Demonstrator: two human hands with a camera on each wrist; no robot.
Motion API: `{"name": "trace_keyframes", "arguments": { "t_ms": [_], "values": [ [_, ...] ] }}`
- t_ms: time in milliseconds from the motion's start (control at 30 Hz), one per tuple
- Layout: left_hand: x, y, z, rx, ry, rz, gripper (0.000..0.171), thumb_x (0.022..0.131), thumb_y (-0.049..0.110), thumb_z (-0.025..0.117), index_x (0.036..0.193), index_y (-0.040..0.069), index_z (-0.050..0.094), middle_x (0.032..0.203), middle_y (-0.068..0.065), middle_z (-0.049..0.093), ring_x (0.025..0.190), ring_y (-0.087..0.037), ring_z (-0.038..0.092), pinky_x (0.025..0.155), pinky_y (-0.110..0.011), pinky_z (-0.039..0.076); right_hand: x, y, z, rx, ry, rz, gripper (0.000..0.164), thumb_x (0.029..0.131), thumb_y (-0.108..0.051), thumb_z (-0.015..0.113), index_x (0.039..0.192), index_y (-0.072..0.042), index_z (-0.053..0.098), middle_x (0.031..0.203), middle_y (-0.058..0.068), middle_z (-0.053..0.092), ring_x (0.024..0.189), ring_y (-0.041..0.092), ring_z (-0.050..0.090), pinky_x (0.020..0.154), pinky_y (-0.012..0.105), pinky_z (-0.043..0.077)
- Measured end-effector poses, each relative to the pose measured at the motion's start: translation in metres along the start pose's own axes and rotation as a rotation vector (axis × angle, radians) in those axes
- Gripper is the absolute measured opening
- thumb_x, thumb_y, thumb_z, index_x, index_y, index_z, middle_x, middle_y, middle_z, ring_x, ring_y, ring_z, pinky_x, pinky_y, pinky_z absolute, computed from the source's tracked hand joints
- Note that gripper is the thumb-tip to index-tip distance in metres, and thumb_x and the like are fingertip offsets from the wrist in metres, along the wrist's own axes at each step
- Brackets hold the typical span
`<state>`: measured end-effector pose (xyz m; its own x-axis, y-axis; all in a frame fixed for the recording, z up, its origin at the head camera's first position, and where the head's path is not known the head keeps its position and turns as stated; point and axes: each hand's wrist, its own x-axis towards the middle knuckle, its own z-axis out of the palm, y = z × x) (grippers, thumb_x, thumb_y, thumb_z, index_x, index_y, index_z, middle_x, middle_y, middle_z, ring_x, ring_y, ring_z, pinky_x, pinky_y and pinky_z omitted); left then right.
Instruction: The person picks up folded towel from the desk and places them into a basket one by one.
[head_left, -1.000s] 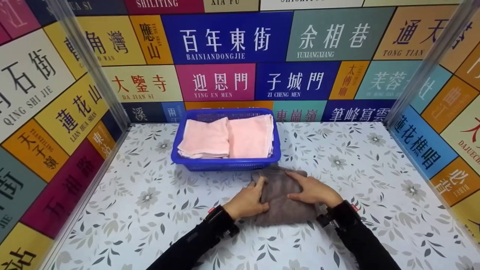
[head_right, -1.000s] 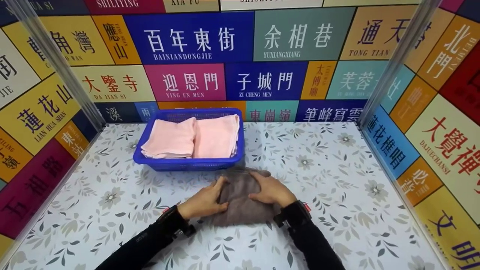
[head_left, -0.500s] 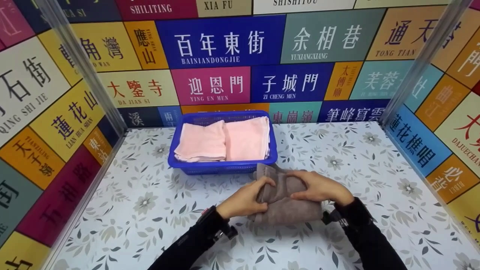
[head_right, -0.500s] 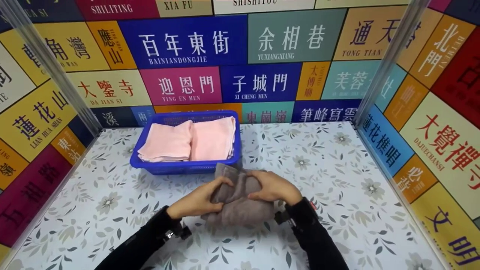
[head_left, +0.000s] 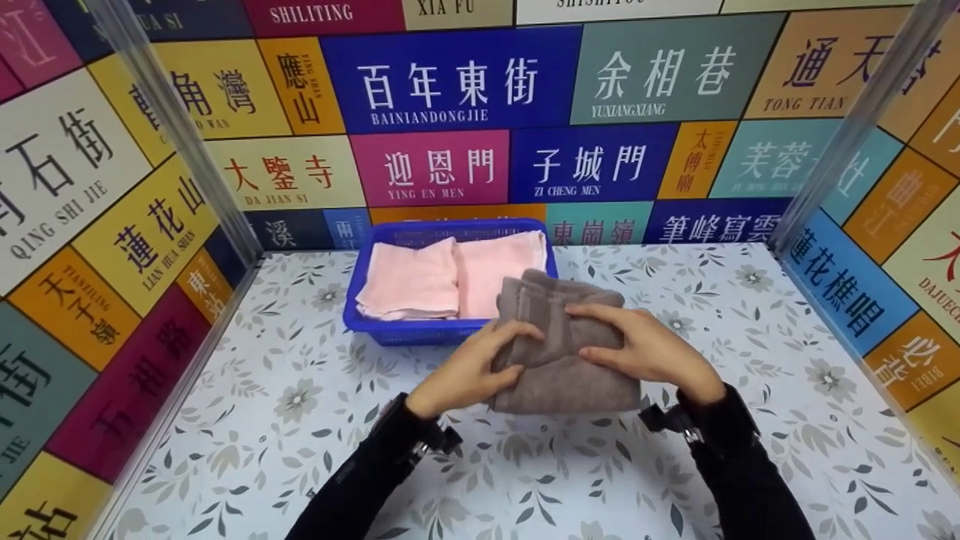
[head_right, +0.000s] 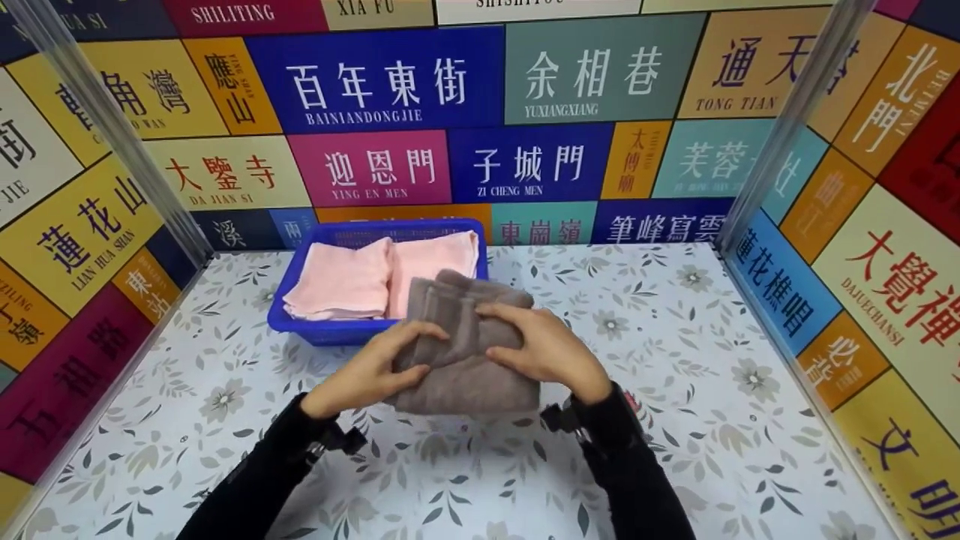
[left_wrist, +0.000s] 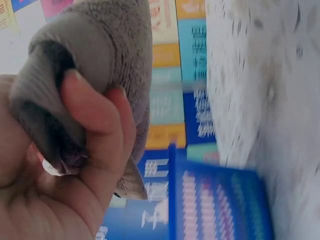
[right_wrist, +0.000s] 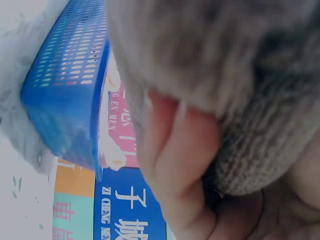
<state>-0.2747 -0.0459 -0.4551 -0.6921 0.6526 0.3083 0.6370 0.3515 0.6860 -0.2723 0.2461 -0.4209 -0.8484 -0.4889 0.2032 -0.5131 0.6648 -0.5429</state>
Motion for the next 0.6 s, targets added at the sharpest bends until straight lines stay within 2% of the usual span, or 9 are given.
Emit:
{"name": "trace_keyframes", "arguments": {
  "t_ms": [133,333,500,600],
  "values": [
    [0.001,-0.013,-0.017,0.081,0.111,-0.020,0.041,0.098,0.003,0.063,0.134,0.024,0.059,0.133,-0.008,0.057,0.123,-0.022,0.056,0.107,-0.042,0.050,0.029,-0.005,0.005,0.030,0.034,-0.003,0.057,0.095,-0.023,0.075,0.149,-0.023,0.056,0.145,0.014,0.062,0.130,0.041,0.060,0.108,0.061,0.046],
    [0.000,-0.037,-0.043,0.116,0.297,-0.105,0.042,0.099,-0.004,0.056,0.134,0.018,0.061,0.132,-0.012,0.059,0.123,-0.025,0.055,0.109,-0.044,0.047,0.081,-0.016,0.014,0.089,0.051,0.001,0.054,0.097,-0.016,0.066,0.150,-0.024,0.056,0.150,0.010,0.059,0.134,0.037,0.057,0.112,0.057,0.044],
    [-0.002,-0.057,-0.066,0.158,0.514,-0.131,0.046,0.098,-0.008,0.055,0.134,0.017,0.068,0.126,-0.015,0.063,0.117,-0.029,0.058,0.105,-0.046,0.049,0.130,-0.030,0.028,0.109,0.153,0.009,0.057,0.089,-0.011,0.063,0.145,-0.021,0.061,0.146,0.008,0.062,0.131,0.032,0.059,0.111,0.050,0.046],
    [-0.005,-0.071,-0.079,0.224,0.649,-0.140,0.041,0.099,-0.004,0.058,0.130,0.018,0.071,0.124,-0.019,0.063,0.114,-0.032,0.061,0.100,-0.048,0.052,0.157,-0.038,0.041,0.116,0.194,-0.003,0.058,0.088,-0.009,0.063,0.145,-0.018,0.061,0.146,0.008,0.062,0.135,0.032,0.057,0.115,0.048,0.043]
  ]
}}
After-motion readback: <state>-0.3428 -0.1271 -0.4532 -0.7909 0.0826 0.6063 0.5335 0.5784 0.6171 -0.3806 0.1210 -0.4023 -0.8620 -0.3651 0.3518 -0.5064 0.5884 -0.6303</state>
